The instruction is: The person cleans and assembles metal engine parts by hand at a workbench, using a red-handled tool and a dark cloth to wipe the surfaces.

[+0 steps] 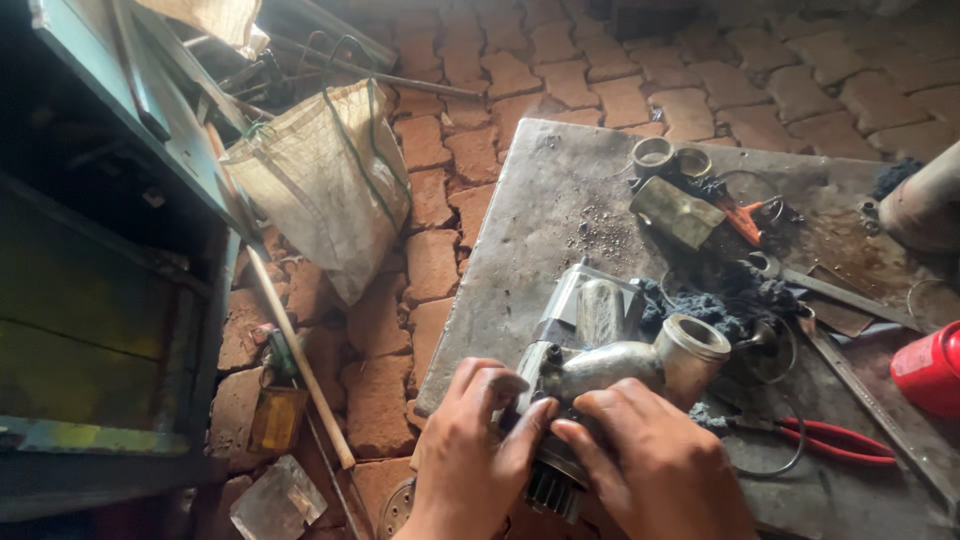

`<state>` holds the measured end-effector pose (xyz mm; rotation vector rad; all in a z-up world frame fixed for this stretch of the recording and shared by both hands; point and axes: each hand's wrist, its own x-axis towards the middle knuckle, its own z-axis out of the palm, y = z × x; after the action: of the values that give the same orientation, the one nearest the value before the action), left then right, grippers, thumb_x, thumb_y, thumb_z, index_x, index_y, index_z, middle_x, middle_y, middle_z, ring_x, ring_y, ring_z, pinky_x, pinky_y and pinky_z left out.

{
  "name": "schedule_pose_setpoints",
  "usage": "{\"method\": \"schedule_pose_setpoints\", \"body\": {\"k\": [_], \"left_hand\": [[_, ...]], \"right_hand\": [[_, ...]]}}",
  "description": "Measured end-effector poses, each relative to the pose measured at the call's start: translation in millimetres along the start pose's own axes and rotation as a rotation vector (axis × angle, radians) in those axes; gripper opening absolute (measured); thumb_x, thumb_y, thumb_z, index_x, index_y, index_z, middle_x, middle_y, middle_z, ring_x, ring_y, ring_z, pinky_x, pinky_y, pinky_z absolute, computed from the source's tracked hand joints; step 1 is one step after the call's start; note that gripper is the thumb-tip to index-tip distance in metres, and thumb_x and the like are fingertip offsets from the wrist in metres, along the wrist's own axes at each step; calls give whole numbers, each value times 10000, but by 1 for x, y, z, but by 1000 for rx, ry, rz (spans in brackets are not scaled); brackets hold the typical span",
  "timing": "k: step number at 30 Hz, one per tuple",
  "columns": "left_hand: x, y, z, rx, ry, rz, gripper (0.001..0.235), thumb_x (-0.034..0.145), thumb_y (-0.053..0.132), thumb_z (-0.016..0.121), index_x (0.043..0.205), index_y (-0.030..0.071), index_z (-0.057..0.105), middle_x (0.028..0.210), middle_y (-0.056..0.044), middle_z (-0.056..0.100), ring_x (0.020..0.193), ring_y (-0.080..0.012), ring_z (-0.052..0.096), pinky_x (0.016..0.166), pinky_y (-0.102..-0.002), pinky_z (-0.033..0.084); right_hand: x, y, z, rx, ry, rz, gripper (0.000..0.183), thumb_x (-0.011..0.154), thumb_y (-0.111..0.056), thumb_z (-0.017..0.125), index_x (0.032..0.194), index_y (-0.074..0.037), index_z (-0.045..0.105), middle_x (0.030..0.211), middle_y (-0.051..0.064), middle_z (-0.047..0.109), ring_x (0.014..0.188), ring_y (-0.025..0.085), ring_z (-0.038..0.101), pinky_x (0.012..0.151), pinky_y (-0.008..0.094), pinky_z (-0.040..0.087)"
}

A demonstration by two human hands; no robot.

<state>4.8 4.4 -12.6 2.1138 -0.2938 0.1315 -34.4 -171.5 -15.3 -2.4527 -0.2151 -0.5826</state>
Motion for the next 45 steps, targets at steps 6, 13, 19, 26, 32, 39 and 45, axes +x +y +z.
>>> {"method": "schedule_pose_setpoints", "body": {"k": [6,13,19,26,32,39,45], "left_hand": [[-5,0,-5,22,28,319,157,932,79,684,1084,39,689,1081,-112,683,959,-323,713,815,-380,563],[-1,1,-1,-29,-20,40,206,875,171,773,990,34,670,994,-101,686,865,-283,728,756,-371,562],[-1,2,-4,-24,-14,184,146,923,154,723,1020,48,693,1045,-80,702,911,-264,726,789,-365,567],[2,5,-4,94,-62,-25,261,863,287,786,905,51,681,914,-84,687,806,-262,714,706,-379,549],[-3,7,-7,100,-3,201,142,928,157,681,1028,61,712,1045,-83,716,915,-286,727,761,-364,562],[-5,14,-3,11,3,36,356,850,237,777,1096,19,639,1106,-106,637,923,-265,753,738,-355,588],[-11,21,20,91,54,91,227,835,211,805,946,55,683,1081,-113,649,942,-325,699,784,-400,555]], "right_hand": [[14,2,-45,37,111,216,178,807,-158,833,917,-55,739,827,57,728,686,143,649,573,293,536],[11,24,-63,34,108,286,106,895,-135,758,964,-55,746,873,47,764,630,103,679,547,250,540],[15,26,-63,66,86,270,94,902,-118,763,968,-51,752,883,39,753,656,95,660,576,250,515],[10,41,-61,93,141,291,122,909,-114,765,974,-16,734,937,70,719,649,107,657,554,249,520],[15,36,-67,20,119,318,114,904,-132,776,935,-27,742,907,66,727,656,114,677,563,260,536],[15,35,-70,-38,129,313,126,896,-144,784,933,-32,739,918,64,732,627,120,678,562,265,533],[20,35,-69,4,132,355,149,900,-162,775,980,-39,745,872,64,731,645,137,677,568,283,533]]}}
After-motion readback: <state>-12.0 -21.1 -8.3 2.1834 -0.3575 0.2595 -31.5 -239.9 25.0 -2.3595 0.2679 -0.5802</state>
